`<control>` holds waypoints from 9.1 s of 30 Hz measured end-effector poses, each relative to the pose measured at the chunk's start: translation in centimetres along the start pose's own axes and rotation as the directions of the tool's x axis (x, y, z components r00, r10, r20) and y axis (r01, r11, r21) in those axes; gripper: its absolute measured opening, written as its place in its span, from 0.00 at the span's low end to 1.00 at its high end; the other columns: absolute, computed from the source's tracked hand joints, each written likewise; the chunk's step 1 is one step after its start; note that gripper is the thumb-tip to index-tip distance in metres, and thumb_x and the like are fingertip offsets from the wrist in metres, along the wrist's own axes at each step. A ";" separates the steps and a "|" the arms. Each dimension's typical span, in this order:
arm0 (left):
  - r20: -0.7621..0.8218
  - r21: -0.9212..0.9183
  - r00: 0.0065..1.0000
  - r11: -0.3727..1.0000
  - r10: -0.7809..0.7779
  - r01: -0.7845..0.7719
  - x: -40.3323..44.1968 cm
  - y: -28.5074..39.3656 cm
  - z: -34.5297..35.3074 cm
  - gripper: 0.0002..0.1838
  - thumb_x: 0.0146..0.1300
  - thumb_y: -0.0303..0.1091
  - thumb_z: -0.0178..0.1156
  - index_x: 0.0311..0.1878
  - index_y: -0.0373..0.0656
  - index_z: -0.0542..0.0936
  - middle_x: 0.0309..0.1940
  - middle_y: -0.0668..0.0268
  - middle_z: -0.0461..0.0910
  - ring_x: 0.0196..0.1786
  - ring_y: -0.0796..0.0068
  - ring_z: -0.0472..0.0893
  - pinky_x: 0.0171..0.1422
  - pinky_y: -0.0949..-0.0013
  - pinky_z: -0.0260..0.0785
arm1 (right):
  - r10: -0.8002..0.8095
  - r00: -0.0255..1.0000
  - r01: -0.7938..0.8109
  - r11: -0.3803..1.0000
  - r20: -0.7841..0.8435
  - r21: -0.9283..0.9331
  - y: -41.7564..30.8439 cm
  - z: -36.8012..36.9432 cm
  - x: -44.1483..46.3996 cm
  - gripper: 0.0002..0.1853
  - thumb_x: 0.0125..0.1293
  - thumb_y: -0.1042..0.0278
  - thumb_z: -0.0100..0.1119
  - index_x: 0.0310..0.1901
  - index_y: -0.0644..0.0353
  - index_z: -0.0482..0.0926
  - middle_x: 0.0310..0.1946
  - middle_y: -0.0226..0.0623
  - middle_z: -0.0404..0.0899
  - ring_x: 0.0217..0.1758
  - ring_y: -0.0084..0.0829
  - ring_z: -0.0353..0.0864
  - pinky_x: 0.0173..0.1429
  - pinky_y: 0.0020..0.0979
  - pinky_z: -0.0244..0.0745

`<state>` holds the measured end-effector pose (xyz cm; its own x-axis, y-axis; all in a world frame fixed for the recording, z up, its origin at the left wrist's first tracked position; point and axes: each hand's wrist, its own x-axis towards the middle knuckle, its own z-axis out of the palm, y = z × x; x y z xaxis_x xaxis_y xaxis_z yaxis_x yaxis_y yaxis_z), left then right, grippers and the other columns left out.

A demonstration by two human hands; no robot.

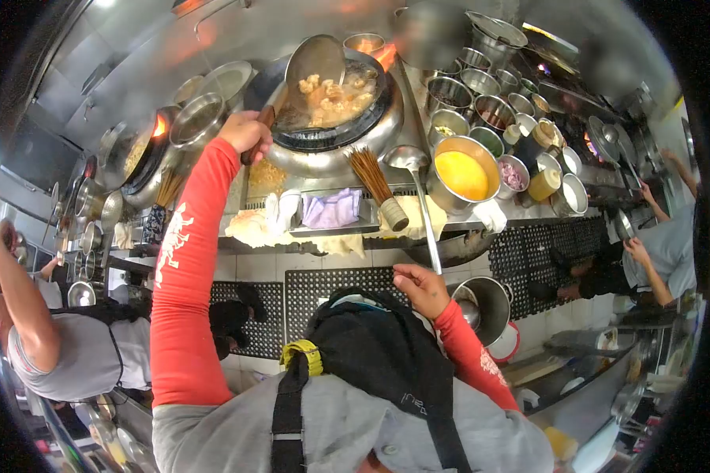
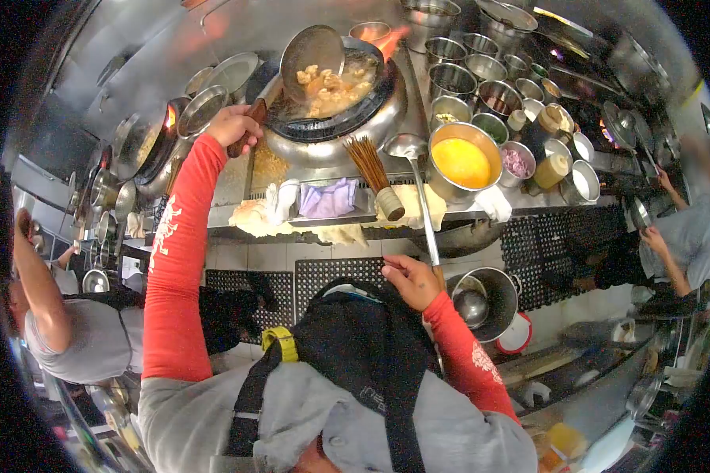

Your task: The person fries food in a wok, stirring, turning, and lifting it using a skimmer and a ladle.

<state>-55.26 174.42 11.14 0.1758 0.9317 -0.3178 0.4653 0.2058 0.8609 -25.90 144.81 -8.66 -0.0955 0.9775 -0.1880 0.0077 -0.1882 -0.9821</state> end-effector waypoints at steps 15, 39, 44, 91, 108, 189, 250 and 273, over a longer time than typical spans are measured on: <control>-0.072 0.252 0.987 0.960 0.144 -0.122 -1.3 0.1 2.4 0.21 0.52 0.22 0.52 0.53 0.38 0.74 0.18 0.63 0.73 0.15 0.76 0.72 0.15 0.71 0.64 | -0.100 0.993 0.089 0.983 -0.067 -0.158 2.5 -0.5 0.0 0.19 0.64 0.59 0.58 0.50 0.65 0.77 0.39 0.41 0.83 0.40 0.27 0.82 0.46 0.25 0.75; -0.321 0.006 0.941 0.994 0.108 -0.112 10.7 -5.9 -5.3 0.15 0.52 0.20 0.48 0.45 0.37 0.72 0.18 0.58 0.73 0.16 0.68 0.74 0.14 0.64 0.65 | -0.057 0.957 0.012 0.988 -0.283 -0.156 4.1 -2.6 -2.4 0.19 0.62 0.59 0.61 0.49 0.65 0.78 0.39 0.42 0.82 0.39 0.28 0.80 0.46 0.28 0.74; -0.062 -0.332 0.995 0.942 -0.075 0.050 16.7 -9.4 -7.1 0.15 0.55 0.21 0.51 0.48 0.35 0.71 0.25 0.54 0.78 0.21 0.68 0.77 0.18 0.65 0.70 | -0.009 0.942 -0.055 0.982 -0.336 -0.180 5.3 -2.5 -2.9 0.19 0.61 0.57 0.62 0.49 0.63 0.79 0.38 0.43 0.80 0.40 0.31 0.80 0.46 0.29 0.74; 0.141 -0.339 0.990 0.939 -0.017 0.064 1.2 -9.5 -8.1 0.24 0.60 0.26 0.51 0.61 0.36 0.65 0.35 0.53 0.80 0.22 0.78 0.74 0.19 0.78 0.68 | -0.352 0.888 -0.011 0.627 -0.296 -0.779 2.9 -4.0 0.0 0.23 0.56 0.67 0.63 0.54 0.63 0.73 0.46 0.52 0.76 0.43 0.44 0.79 0.48 0.37 0.74; 0.325 -0.809 0.943 0.538 0.073 0.237 1.2 -11.6 -4.2 0.20 0.59 0.28 0.53 0.56 0.35 0.67 0.41 0.51 0.78 0.25 0.82 0.74 0.21 0.84 0.69 | -0.207 0.926 0.124 0.957 -0.317 -0.262 -5.7 1.8 2.1 0.33 0.63 0.74 0.51 0.69 0.62 0.53 0.38 0.39 0.77 0.25 0.27 0.75 0.29 0.29 0.73; -0.069 -0.943 0.997 0.327 -0.030 -0.056 3.4 -23.5 -26.9 0.25 0.58 0.30 0.54 0.59 0.35 0.65 0.41 0.53 0.81 0.20 0.82 0.72 0.18 0.81 0.63 | -0.289 0.952 0.234 0.903 -0.105 -0.360 -21.5 11.6 30.7 0.35 0.55 0.77 0.54 0.67 0.68 0.57 0.22 0.34 0.75 0.17 0.22 0.72 0.21 0.26 0.68; -0.234 0.795 0.707 0.550 0.668 -0.256 -0.6 -16.9 -1.7 0.33 0.49 0.32 0.61 0.63 0.49 0.68 0.48 0.50 0.75 0.44 0.48 0.77 0.49 0.52 0.71 | 0.227 0.967 -0.253 0.857 0.112 0.450 -18.9 -2.3 36.5 0.03 0.55 0.81 0.52 0.27 0.63 0.71 0.23 0.46 0.74 0.17 0.33 0.73 0.21 0.29 0.72; -0.669 0.132 0.697 0.964 0.260 -0.233 -18.5 -37.0 -2.1 0.19 0.57 0.24 0.55 0.53 0.31 0.75 0.38 0.52 0.80 0.40 0.64 0.82 0.45 0.67 0.74 | 0.116 0.937 -0.347 0.207 0.329 0.915 -26.5 6.0 39.4 0.17 0.51 0.80 0.52 0.43 0.73 0.64 0.45 0.54 0.61 0.34 0.34 0.71 0.30 0.25 0.78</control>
<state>-77.57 150.21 -13.99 -0.3368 0.9026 0.2679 0.5216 -0.0580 0.8512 -35.87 187.78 10.06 -0.4160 0.8629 -0.2869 -0.8760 -0.4649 -0.1282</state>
